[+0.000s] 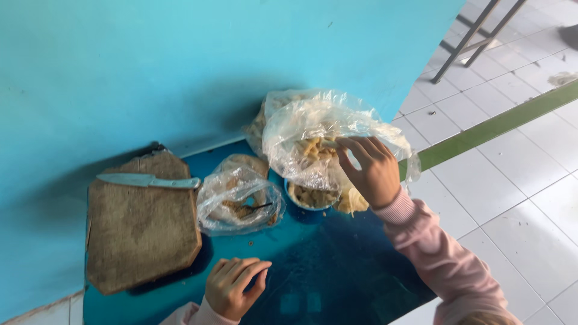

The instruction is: The person spoons filling from a plastic bag onto thin square wrappers and folds the wrappers into filled parcels. They then move a cutting board and knife aside, unwrap a striped cloth bag, and peel and fold large round thin pastry sheets, stacking the separated sheets on the board.

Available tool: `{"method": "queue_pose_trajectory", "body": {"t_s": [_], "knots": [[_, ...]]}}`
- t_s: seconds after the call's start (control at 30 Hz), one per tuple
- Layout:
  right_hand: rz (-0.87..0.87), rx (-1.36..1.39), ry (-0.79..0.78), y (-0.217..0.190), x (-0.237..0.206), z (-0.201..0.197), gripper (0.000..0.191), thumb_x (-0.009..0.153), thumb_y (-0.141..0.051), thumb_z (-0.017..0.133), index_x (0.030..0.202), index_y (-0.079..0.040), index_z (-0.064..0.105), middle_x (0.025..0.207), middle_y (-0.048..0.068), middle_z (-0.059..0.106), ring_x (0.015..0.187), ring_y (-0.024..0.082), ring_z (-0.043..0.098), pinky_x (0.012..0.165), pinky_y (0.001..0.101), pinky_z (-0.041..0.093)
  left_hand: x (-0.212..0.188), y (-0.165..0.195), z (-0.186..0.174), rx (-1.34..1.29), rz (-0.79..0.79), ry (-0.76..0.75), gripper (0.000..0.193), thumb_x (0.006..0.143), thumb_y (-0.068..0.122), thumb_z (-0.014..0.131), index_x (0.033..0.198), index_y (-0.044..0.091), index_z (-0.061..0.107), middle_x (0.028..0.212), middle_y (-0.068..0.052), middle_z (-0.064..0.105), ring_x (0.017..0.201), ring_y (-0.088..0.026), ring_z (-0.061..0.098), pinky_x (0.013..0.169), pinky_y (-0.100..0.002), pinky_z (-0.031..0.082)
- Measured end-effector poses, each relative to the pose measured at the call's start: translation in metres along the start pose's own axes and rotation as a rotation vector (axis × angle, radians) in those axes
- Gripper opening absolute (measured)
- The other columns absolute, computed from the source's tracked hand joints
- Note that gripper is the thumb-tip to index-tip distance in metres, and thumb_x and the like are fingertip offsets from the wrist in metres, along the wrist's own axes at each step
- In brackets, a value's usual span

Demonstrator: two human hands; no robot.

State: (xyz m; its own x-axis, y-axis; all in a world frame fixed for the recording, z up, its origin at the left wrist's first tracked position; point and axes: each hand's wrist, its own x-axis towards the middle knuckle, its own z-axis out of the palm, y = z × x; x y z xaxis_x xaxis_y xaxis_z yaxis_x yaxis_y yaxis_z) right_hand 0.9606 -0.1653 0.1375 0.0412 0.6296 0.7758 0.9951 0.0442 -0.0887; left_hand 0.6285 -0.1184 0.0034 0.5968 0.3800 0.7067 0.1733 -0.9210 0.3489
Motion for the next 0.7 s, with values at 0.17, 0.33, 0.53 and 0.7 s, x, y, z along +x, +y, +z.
{"method": "queue_pose_trajectory", "body": {"t_s": [0.17, 0.33, 0.53, 0.7], "knots": [[-0.072, -0.162, 0.077, 0.025, 0.029, 0.019, 0.009, 0.089, -0.011, 0.077, 0.094, -0.008, 0.071, 0.096, 0.006, 0.072, 0.092, 0.024, 0.067, 0.078, 0.0372, 0.055, -0.004, -0.021, 0.013, 0.003, 0.071, 0.056, 0.019, 0.080, 0.016, 0.078, 0.100, 0.019, 0.077, 0.088, 0.003, 0.074, 0.071, -0.013, 0.070, 0.060, -0.031, 0.049], [-0.092, -0.294, 0.080, 0.052, 0.054, 0.031, 0.010, 0.089, -0.015, 0.075, 0.092, -0.007, 0.071, 0.095, 0.006, 0.072, 0.094, 0.023, 0.066, 0.081, 0.0364, 0.055, -0.003, -0.030, 0.030, -0.006, -0.091, -0.037, 0.019, 0.073, 0.016, 0.083, 0.091, 0.023, 0.081, 0.082, 0.004, 0.077, 0.067, -0.011, 0.074, 0.058, -0.030, 0.053], [-0.143, -0.392, 0.078, 0.062, 0.049, 0.047, 0.008, 0.092, -0.021, 0.074, 0.091, -0.013, 0.071, 0.094, 0.002, 0.073, 0.093, 0.019, 0.064, 0.077, 0.0374, 0.050, 0.016, -0.037, 0.037, -0.007, -0.080, -0.146, 0.021, 0.074, 0.017, 0.084, 0.094, 0.021, 0.080, 0.082, 0.003, 0.079, 0.070, -0.011, 0.075, 0.058, -0.031, 0.055], [-0.051, -0.457, 0.006, 0.058, 0.030, 0.051, 0.014, 0.090, -0.026, 0.073, 0.092, -0.012, 0.070, 0.089, 0.000, 0.071, 0.092, 0.020, 0.062, 0.082, 0.0384, 0.046, 0.029, -0.031, 0.041, 0.001, -0.084, -0.100, 0.020, 0.075, 0.017, 0.083, 0.094, 0.022, 0.078, 0.080, 0.005, 0.078, 0.068, -0.008, 0.074, 0.058, -0.029, 0.055]]}}
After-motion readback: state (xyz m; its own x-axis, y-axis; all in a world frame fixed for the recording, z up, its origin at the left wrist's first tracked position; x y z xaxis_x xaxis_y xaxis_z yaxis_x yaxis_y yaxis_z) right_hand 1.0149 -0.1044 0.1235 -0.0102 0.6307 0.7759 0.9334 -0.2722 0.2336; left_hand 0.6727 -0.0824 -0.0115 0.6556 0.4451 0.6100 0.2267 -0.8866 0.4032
